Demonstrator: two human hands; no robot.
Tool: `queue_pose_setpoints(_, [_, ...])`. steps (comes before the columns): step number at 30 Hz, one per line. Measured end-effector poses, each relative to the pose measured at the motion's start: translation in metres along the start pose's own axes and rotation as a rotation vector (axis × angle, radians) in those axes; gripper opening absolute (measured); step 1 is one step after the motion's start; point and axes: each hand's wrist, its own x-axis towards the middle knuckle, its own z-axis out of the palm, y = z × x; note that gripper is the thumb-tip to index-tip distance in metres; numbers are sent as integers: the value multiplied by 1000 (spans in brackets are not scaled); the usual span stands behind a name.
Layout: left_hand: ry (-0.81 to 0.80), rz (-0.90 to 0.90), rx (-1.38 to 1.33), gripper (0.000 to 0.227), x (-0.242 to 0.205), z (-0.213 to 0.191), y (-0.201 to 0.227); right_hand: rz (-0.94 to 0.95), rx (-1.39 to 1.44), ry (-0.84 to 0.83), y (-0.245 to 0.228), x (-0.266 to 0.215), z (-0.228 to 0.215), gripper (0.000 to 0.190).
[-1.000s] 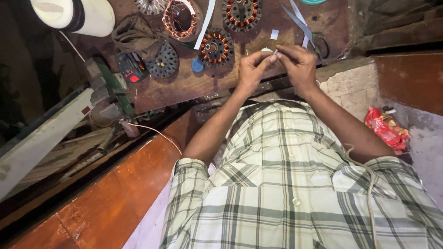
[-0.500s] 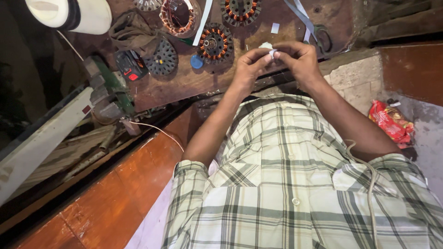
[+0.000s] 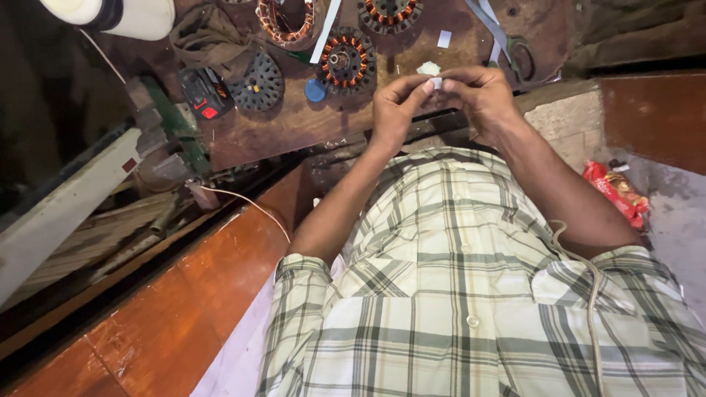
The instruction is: The person cuts a white strip into small pieces using scissors and places them into the slots of a copper-wound stator. The person repeats this process for multiple stators on the workbench.
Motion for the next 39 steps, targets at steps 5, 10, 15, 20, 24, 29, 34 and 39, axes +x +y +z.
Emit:
queue_pose_setpoints(5, [40,213,163,19,-14,3,8,-73,-99,-6,4,-3,2,15])
queue_pose_setpoints(10, [48,170,135,18,-25,4,11,-186,-95,-61,20,-4,7,8])
queue_pose_setpoints(15, [129,247,237,18,-26,-6,9,-311,-436,99,33,-3,27,12])
queue_pose_setpoints(20, [183,307,362,15,-33,-19,-1,-459,-692,110,39,-19,49,22])
queue_pose_setpoints(24, [203,-16,338,22,-32,-22,-13,-491,-776,40,37,-27,46,29])
queue_pose_setpoints(29, [90,70,537,36,7,-36,-21,-210,-740,118,50,6,20,17])
queue_pose_setpoints(34, [441,633,989,72,115,-42,-22,92,-309,100,96,58,7,17])
queue_pose_setpoints(39, [167,650,1098,30,187,-65,-18,-132,-203,223,105,102,-32,10])
